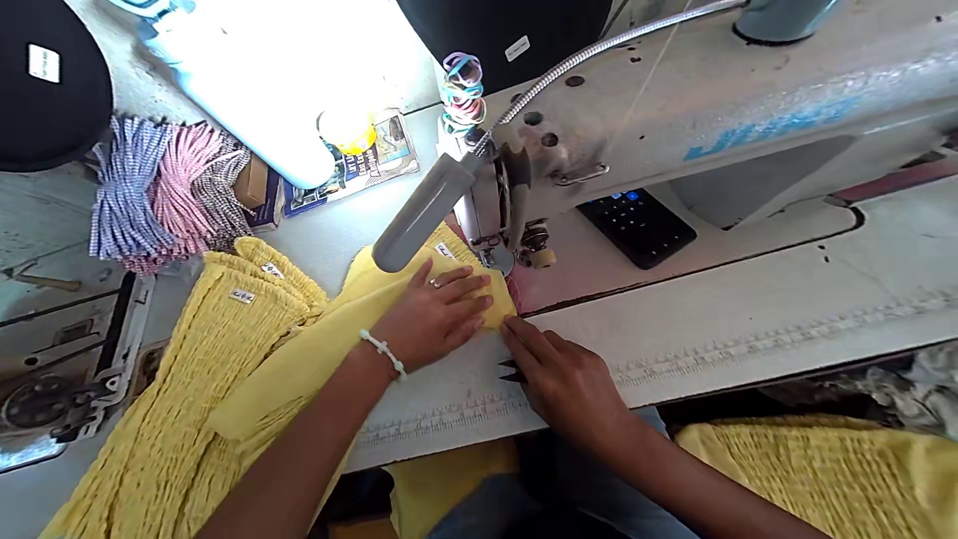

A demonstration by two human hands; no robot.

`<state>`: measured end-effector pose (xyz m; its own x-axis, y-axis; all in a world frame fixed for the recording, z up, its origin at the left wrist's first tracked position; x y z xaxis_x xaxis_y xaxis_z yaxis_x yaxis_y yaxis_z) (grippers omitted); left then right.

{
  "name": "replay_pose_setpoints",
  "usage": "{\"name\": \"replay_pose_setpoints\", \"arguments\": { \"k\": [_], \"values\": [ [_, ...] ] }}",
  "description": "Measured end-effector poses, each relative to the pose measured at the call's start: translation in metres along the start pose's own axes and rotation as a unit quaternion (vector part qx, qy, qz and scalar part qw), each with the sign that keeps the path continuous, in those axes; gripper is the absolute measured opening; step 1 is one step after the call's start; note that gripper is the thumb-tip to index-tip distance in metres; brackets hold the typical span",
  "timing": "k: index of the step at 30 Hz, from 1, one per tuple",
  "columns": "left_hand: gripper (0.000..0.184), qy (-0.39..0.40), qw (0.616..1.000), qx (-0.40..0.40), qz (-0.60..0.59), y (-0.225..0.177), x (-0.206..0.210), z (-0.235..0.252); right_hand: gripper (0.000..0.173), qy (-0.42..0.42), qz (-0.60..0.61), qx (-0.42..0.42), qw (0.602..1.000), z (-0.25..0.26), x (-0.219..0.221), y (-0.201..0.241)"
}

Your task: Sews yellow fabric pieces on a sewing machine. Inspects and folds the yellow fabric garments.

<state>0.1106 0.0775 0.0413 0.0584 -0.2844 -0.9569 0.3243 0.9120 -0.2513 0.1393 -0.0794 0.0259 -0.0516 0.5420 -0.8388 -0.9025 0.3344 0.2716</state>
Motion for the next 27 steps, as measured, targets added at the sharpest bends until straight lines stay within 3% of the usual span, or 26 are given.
{"name": "replay_pose_setpoints", "arguments": {
  "k": [3,5,15,27],
  "values": [
    [0.039,-0.057,0.995,-0.082,0.029,-0.017,0.01,-0.001,0.032,0.022,0.022,-0.01,0.999,0.003,-0.002,-0.003],
    [0.037,-0.095,0.99,-0.097,0.039,-0.018,0.018,-0.002,0.032,0.033,0.027,-0.017,0.999,0.005,-0.003,-0.006],
    [0.031,-0.155,0.985,-0.069,0.03,0.002,0.016,0.008,0.035,0.034,0.037,-0.019,0.999,0.02,0.004,-0.021],
    [0.034,-0.142,0.986,-0.078,0.025,0.003,0.016,0.005,0.035,0.078,0.114,-0.001,0.99,0.022,0.001,-0.035]
  ]
}}
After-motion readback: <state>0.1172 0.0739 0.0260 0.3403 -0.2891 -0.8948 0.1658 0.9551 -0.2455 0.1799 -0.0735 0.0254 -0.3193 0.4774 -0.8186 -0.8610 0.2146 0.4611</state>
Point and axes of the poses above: each hand's wrist, its own z-axis towards the middle knuckle, its own x-axis out of the palm, y = z × x, the point moved 7 cm from there along z, towards the middle knuckle, and after that the axes turned 5 degrees about x, right-handed, at the moved point
